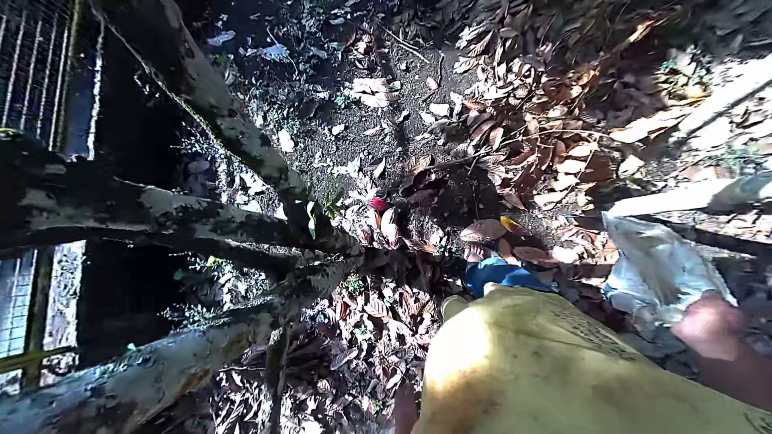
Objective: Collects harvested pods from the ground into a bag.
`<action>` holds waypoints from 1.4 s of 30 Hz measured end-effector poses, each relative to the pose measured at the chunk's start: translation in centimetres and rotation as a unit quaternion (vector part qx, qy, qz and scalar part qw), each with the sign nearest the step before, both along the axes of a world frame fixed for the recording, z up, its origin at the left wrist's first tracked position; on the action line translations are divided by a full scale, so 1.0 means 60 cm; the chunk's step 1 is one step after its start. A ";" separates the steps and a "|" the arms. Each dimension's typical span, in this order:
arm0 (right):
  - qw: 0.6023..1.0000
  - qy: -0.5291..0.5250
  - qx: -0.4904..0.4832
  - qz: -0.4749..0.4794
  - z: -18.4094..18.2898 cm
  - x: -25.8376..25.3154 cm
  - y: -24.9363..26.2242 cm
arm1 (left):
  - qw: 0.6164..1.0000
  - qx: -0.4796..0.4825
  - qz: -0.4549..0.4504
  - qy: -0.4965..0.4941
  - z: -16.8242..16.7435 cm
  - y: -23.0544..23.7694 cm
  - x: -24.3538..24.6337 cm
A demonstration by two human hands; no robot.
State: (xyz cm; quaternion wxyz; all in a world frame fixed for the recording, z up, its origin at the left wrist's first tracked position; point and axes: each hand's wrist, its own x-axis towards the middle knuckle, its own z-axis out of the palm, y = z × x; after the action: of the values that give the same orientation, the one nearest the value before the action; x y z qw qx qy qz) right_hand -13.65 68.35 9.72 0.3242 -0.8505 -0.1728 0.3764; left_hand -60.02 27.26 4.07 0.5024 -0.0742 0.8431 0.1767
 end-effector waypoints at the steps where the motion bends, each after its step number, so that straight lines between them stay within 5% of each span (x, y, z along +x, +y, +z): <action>1: 1.000 0.024 0.015 0.000 -0.007 0.001 0.011 | 1.000 0.018 0.021 0.006 0.020 0.055 -0.026; 8: 0.936 -0.198 -0.260 0.129 0.005 -0.033 0.089 | 0.989 0.117 -0.047 0.070 0.085 0.393 -0.185; 12: 0.869 -0.213 -0.376 0.242 0.022 -0.106 0.155 | 0.964 0.137 -0.222 0.056 0.135 0.547 -0.224; 16: 0.978 -0.088 -0.188 0.035 0.057 -0.240 0.204 | 0.880 0.142 -0.448 0.072 0.120 0.677 -0.242; 19: 0.995 0.019 -0.083 -0.056 0.027 -0.311 0.204 | 0.834 0.125 -0.535 0.044 0.129 0.789 -0.215; 23: 0.987 0.136 -0.051 -0.076 -0.032 -0.388 0.180 | 0.764 0.213 -0.606 -0.061 0.054 0.888 -0.184; 29: 0.994 0.036 -0.100 0.028 -0.109 -0.534 0.128 | 0.626 0.207 -0.736 -0.155 -0.115 0.932 -0.121; 31: 0.992 0.057 -0.111 0.030 -0.138 -0.569 0.120 | 0.643 0.233 -0.706 -0.183 -0.163 0.919 -0.094; 34: 0.989 0.117 -0.095 0.014 -0.190 -0.603 0.123 | 0.775 0.198 -0.548 -0.243 -0.238 0.918 -0.040; 36: 0.983 0.160 -0.094 0.007 -0.233 -0.617 0.125 | 0.828 0.138 -0.472 -0.268 -0.303 0.926 -0.009; 42: 0.945 0.291 -0.144 0.027 -0.321 -0.636 0.112 | 0.850 0.128 -0.428 -0.281 -0.416 0.940 0.023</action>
State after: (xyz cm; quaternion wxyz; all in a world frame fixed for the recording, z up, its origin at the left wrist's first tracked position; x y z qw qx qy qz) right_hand -51.80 75.05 -9.56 0.2240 -0.7366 -0.0379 0.6370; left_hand -58.66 83.66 -20.91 0.7486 0.3121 0.5846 0.0222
